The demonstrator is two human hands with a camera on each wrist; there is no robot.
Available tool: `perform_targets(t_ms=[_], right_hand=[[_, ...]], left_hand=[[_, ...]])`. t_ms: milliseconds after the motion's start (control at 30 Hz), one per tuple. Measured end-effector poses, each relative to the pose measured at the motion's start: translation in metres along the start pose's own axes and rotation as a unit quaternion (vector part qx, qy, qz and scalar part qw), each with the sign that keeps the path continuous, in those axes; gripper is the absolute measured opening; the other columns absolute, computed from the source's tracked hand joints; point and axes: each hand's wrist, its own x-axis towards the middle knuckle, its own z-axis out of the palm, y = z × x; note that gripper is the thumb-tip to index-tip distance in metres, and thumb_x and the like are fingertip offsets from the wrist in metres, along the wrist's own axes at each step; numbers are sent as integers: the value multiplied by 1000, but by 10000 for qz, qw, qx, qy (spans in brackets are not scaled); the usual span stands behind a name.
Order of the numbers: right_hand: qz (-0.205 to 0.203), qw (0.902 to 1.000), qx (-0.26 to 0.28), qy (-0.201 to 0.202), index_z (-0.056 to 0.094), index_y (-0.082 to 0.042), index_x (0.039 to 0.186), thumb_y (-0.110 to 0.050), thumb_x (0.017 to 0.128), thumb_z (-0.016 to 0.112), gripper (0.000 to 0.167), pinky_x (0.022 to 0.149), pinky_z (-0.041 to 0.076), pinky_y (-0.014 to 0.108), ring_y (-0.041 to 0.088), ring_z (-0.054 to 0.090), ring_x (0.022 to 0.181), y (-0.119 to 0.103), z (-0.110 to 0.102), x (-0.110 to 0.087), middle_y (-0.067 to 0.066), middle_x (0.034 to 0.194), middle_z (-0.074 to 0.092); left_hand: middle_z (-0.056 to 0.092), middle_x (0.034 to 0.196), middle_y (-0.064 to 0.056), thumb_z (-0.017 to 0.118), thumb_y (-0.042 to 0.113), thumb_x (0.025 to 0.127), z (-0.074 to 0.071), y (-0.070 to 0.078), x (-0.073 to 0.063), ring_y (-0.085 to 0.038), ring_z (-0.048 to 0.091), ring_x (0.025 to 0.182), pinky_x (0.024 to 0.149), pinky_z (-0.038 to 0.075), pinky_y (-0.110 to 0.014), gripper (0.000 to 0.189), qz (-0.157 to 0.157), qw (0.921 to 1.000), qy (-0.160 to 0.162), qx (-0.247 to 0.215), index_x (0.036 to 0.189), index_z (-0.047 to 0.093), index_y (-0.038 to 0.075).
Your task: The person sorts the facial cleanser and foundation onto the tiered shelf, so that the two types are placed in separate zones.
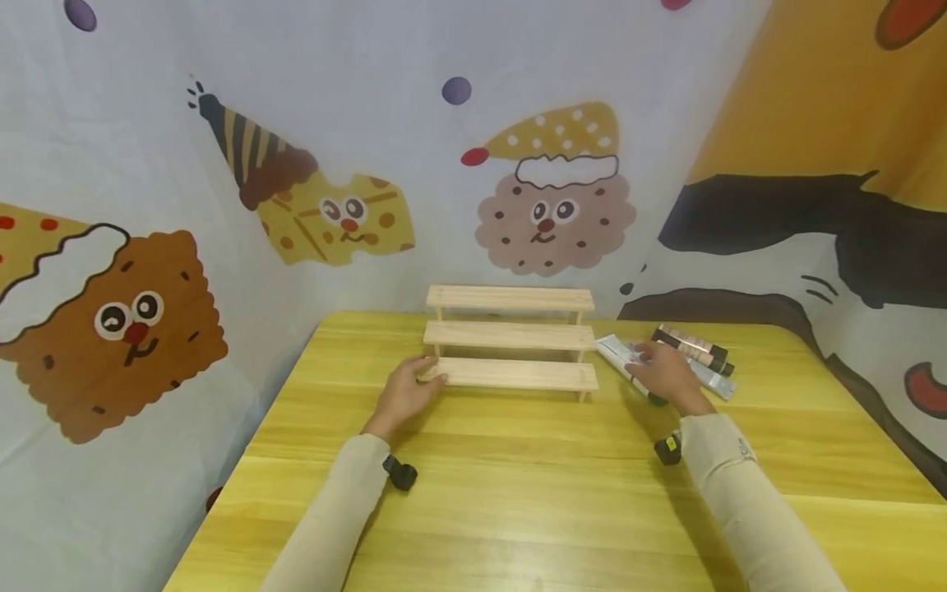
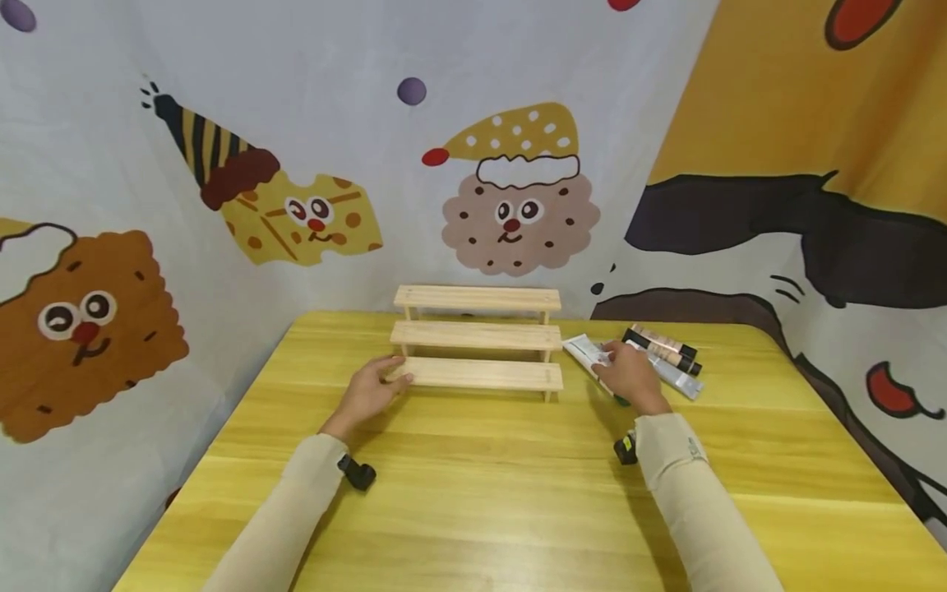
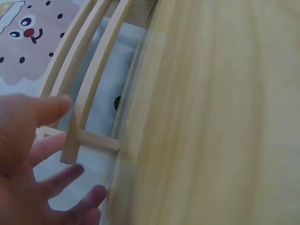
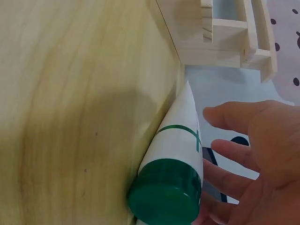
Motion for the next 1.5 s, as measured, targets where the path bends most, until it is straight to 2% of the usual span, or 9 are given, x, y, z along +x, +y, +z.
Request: perform_targets(t_ms=[300, 467, 567, 700, 900, 1033, 1167, 1300, 1500], right_hand=[[-147, 9998, -57, 135, 57, 16, 125, -22, 87, 74, 56, 86, 51, 56, 48, 62, 102, 1, 6, 7, 35, 113, 64], [140, 9995, -252, -161, 49, 15, 134, -28, 86, 75, 69, 82, 51, 54, 42, 62, 97, -4, 5, 9, 34, 118, 61], [258, 9988, -272, -302, 45, 15, 138, -28, 85, 75, 75, 74, 52, 48, 34, 63, 86, -7, 6, 10, 32, 116, 62], [266, 9994, -130, -166, 46, 16, 137, -26, 83, 77, 75, 66, 53, 42, 29, 63, 75, -6, 7, 11, 29, 107, 65], [272, 9996, -11, -85, 47, 17, 135, -28, 83, 77, 76, 81, 51, 53, 39, 59, 93, -7, 4, 10, 35, 118, 60], [133, 9998, 94, 114, 51, 18, 130, -26, 83, 77, 69, 77, 52, 51, 39, 61, 90, -12, 3, 8, 35, 112, 62], [-249, 9981, 116, 552, 58, 18, 119, -23, 83, 77, 58, 66, 54, 46, 33, 64, 75, -22, -1, 6, 30, 97, 67], [-426, 9946, 246, 918, 57, 17, 122, -20, 83, 79, 58, 63, 51, 42, 28, 62, 65, -37, -7, 3, 26, 87, 68], [-252, 9933, 431, 1040, 47, 13, 135, -19, 84, 78, 68, 57, 52, 38, 30, 66, 69, -58, -16, 0, 31, 99, 66]], left_hand=[[48, 149, -15, 73, 33, 92, 0, -1, 5, -38, 44, 135, 108, 38, -52, 48, -287, 9995, 157, -34, 134, 64, 11], [48, 148, -15, 75, 32, 90, 1, 0, 7, -38, 40, 139, 111, 35, -51, 48, -345, 9989, 218, -233, 132, 65, 11], [47, 149, -16, 77, 31, 88, 2, 0, 7, -40, 38, 140, 112, 33, -52, 49, -328, 9987, 252, -299, 131, 66, 11], [47, 149, -16, 77, 30, 88, 2, 1, 6, -41, 37, 140, 112, 33, -53, 48, -278, 9985, 279, -370, 131, 66, 11], [47, 149, -15, 77, 31, 88, 1, -1, 5, -39, 38, 140, 112, 33, -52, 48, -214, 9988, 276, -352, 131, 66, 12], [47, 150, -14, 76, 31, 89, 2, -1, 4, -38, 38, 140, 111, 36, -51, 48, -244, 9987, 286, -346, 132, 65, 13], [46, 150, -14, 75, 32, 89, 2, -1, 3, -38, 38, 140, 109, 39, -50, 49, -268, 9987, 287, -325, 133, 65, 13], [46, 150, -14, 75, 31, 90, 3, -1, 3, -38, 39, 139, 108, 40, -50, 49, -219, 9990, 272, -268, 133, 64, 12], [45, 151, -13, 75, 33, 89, 4, -1, 3, -38, 37, 141, 110, 37, -51, 48, -306, 9988, 288, -232, 133, 65, 15]])
